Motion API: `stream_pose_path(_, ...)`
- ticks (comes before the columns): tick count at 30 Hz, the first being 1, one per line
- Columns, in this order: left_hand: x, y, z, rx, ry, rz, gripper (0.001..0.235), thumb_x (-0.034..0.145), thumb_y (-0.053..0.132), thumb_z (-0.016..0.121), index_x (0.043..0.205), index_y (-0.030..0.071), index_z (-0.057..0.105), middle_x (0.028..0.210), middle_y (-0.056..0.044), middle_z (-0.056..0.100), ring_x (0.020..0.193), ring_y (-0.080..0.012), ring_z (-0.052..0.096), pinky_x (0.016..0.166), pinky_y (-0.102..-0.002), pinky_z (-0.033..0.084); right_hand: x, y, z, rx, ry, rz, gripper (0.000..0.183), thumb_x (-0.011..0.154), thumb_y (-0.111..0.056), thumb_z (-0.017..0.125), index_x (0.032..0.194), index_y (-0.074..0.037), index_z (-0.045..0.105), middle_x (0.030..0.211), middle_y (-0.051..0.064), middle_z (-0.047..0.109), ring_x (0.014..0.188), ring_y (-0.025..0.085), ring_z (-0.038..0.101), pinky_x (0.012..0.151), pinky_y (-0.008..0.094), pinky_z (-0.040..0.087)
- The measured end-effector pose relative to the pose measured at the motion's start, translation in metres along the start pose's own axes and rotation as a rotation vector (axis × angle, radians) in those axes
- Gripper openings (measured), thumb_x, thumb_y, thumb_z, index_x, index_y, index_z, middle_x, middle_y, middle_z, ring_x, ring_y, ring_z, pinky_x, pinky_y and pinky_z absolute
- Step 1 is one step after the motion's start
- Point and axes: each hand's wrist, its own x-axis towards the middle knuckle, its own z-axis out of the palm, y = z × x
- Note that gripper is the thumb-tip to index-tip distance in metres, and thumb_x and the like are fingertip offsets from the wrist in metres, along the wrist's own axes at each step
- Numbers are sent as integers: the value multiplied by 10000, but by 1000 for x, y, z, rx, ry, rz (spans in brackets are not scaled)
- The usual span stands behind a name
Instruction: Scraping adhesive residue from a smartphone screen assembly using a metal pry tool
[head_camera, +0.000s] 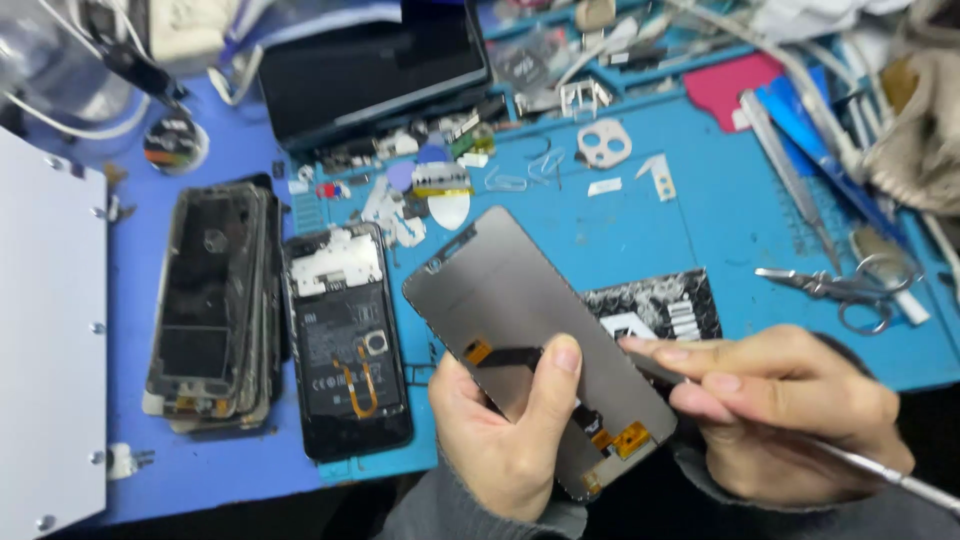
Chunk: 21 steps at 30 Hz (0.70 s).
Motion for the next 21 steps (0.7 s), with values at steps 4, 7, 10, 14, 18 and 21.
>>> stream_pose_path(4, 3, 1, 8, -36, 229, -234, 418, 707, 188, 867, 1071, 5, 774, 912, -159, 858, 785, -287, 814, 671, -439, 661, 8, -18, 71, -232, 783, -1152, 108, 821, -62, 710, 883, -28, 629, 880, 194, 728, 847, 305, 872, 753, 319, 804)
stream_pose_path(7, 1, -4, 9, -114, 300, -279, 410, 671, 115, 885, 1045, -24, 791, 878, -188, 867, 739, -298, 800, 675, -433, 664, -3, -24, 71, -327, 800, -1096, 96, 837, -71, 715, 910, -74, 651, 911, 170, 769, 847, 241, 890, 740, 238, 766)
stream_pose_path(10, 1, -9, 5, -99, 251, -187, 372, 695, 154, 881, 1017, -6, 786, 869, -158, 863, 730, -270, 800, 672, -410, 665, 3, -19, 71, -356, 809, -1123, 98, 860, -89, 716, 918, -112, 640, 913, 162, 772, 834, 222, 882, 713, 215, 741)
stream_pose_path(14, 2, -7, 1, -62, 196, -213, 388, 704, 209, 872, 1031, 20, 783, 887, -140, 856, 745, -284, 807, 669, -438, 668, 7, -16, 73, -349, 855, -1138, 163, 839, -70, 761, 904, -135, 626, 839, 124, 741, 783, 199, 849, 702, 232, 743)
stream_pose_path(18, 6, 0, -3, -44, 57, -65, 381, 793, 270, 817, 1094, 43, 765, 952, -98, 843, 822, -241, 797, 740, -404, 658, 12, -9, 70, -254, 801, -1201, 179, 831, -46, 759, 942, -109, 633, 850, 141, 719, 804, 239, 855, 776, 318, 804)
stream_pose_path(21, 5, -2, -3, -39, 81, -125, 409, 756, 262, 836, 1091, 38, 770, 957, -111, 854, 819, -259, 809, 733, -419, 678, 14, -17, 76, -340, 942, -1162, 156, 865, -105, 743, 881, -129, 590, 846, 169, 743, 745, 214, 831, 617, 222, 673)
